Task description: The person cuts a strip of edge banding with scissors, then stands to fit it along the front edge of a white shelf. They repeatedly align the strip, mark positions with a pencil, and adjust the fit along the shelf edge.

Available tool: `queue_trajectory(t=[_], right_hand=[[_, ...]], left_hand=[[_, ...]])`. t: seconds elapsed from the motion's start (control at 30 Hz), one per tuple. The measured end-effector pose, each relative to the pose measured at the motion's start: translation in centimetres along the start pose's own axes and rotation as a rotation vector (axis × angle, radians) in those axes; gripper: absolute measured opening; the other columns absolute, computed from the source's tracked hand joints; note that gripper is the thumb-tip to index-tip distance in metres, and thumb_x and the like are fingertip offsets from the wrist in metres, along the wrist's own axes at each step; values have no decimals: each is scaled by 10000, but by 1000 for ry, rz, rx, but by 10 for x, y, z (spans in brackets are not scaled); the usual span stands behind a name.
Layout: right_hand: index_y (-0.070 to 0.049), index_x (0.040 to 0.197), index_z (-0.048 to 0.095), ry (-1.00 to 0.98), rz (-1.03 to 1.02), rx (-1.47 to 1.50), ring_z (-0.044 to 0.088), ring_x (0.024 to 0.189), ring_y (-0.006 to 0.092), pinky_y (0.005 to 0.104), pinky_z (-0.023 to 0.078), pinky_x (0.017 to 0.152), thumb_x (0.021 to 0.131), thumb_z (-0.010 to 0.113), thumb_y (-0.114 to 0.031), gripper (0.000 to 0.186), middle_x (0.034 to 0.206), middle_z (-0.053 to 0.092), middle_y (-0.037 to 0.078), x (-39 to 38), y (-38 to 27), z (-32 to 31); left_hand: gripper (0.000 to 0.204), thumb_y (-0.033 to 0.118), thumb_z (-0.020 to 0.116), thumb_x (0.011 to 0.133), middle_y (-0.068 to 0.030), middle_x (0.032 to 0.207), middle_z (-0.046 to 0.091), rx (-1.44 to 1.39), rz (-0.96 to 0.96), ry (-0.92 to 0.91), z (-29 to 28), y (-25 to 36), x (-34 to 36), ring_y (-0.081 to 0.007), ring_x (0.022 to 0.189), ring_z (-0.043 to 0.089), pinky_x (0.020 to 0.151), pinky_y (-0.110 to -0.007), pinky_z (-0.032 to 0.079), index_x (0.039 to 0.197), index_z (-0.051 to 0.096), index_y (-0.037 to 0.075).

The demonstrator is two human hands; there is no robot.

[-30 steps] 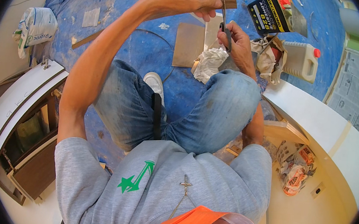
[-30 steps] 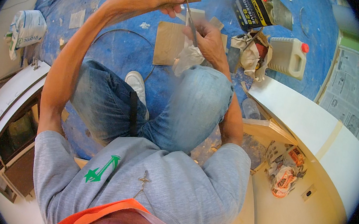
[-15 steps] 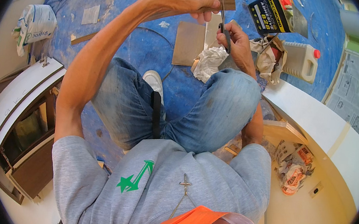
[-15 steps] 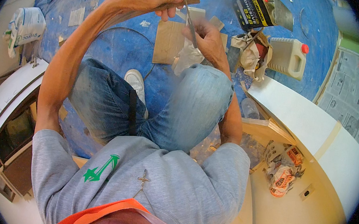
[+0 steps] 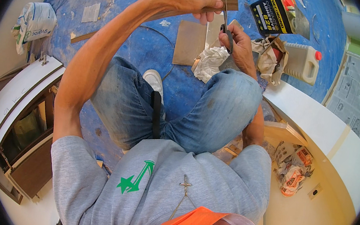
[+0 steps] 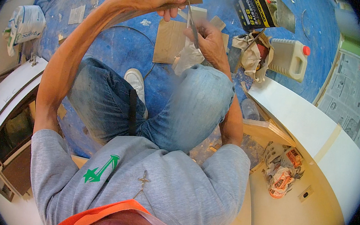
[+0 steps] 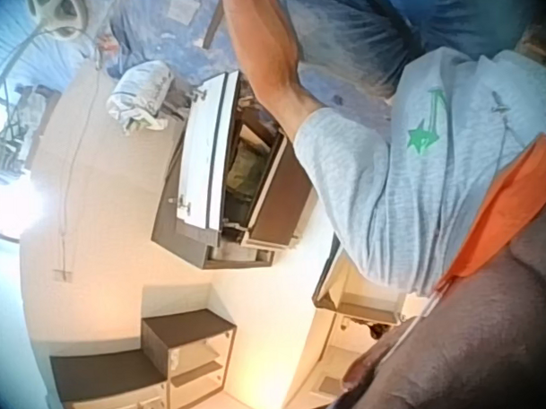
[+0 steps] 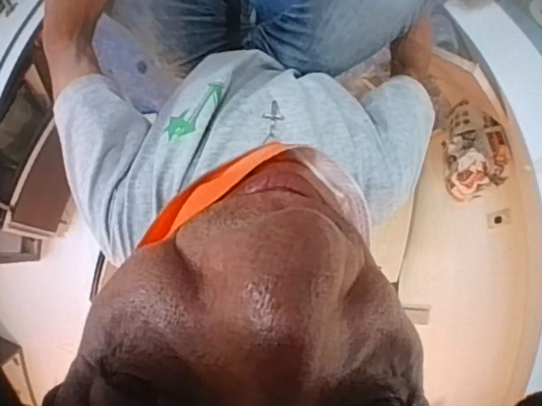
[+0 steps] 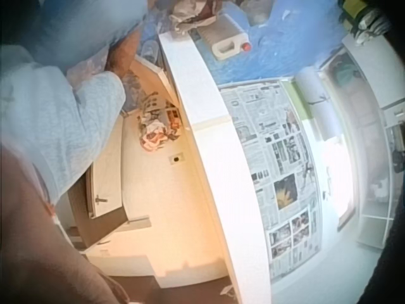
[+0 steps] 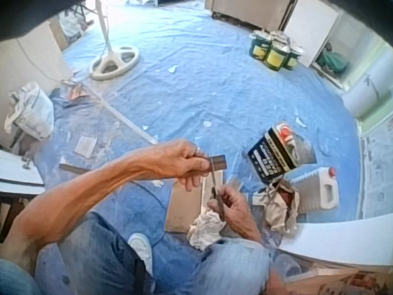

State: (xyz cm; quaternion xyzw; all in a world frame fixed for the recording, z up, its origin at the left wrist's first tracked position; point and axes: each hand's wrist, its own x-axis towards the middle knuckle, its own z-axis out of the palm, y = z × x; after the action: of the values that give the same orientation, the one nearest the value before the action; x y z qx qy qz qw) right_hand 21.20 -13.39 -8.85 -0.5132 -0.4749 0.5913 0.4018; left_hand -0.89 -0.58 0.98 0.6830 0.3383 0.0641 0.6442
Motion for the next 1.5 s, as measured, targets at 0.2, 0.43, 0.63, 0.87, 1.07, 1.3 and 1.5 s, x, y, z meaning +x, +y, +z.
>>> queue_trajectory(t=[0.2,0.43,0.63,0.87,1.07,1.3,1.5], right_hand=[[-27,1070,702,-10,-18,-6,535,708,67,248,407,616,918,787,-262,292,813,652,-20,-2,-1,0],[-31,1063,705,-3,-16,24,568,737,76,248,435,643,899,800,-270,305,840,675,-1,1,3,2],[-66,1010,642,-29,30,-4,527,778,48,204,414,683,922,788,-312,299,859,594,-42,-4,-3,0],[-21,1092,698,-19,0,-12,577,772,76,257,451,668,916,788,-240,295,871,682,-2,0,0,3],[-17,1108,694,-27,-6,28,590,790,83,253,461,691,916,790,-243,312,893,686,6,-1,1,2],[-17,1108,697,-36,3,-11,594,795,84,251,465,693,916,788,-228,299,906,697,15,-1,1,-1],[-20,1096,699,-37,-33,33,578,777,74,247,452,672,915,787,-226,288,877,681,-1,0,2,2]], left_hand=[[348,246,524,1064,-94,803,711,0,-19,13,1,0,1,-166,723,692,655,-292,565,975,712,-33],[352,250,520,1068,-98,792,710,47,-26,-7,4,2,2,-170,720,699,655,-300,568,961,699,-34],[348,252,519,1069,-98,785,710,13,-4,-19,2,-4,3,-172,717,700,655,-299,570,970,696,-31],[350,261,520,1069,-94,787,712,12,-10,-26,2,-4,2,-169,735,703,664,-300,571,974,698,-26],[364,278,519,1068,-98,793,714,33,-37,-30,4,2,0,-169,734,696,680,-309,569,978,698,-26],[370,279,521,1068,-102,796,714,11,-31,-42,4,4,-2,-170,729,693,677,-308,568,972,698,-32],[378,289,531,1070,-106,788,718,49,-73,-34,8,3,1,-172,727,697,669,-303,568,976,702,-35]])
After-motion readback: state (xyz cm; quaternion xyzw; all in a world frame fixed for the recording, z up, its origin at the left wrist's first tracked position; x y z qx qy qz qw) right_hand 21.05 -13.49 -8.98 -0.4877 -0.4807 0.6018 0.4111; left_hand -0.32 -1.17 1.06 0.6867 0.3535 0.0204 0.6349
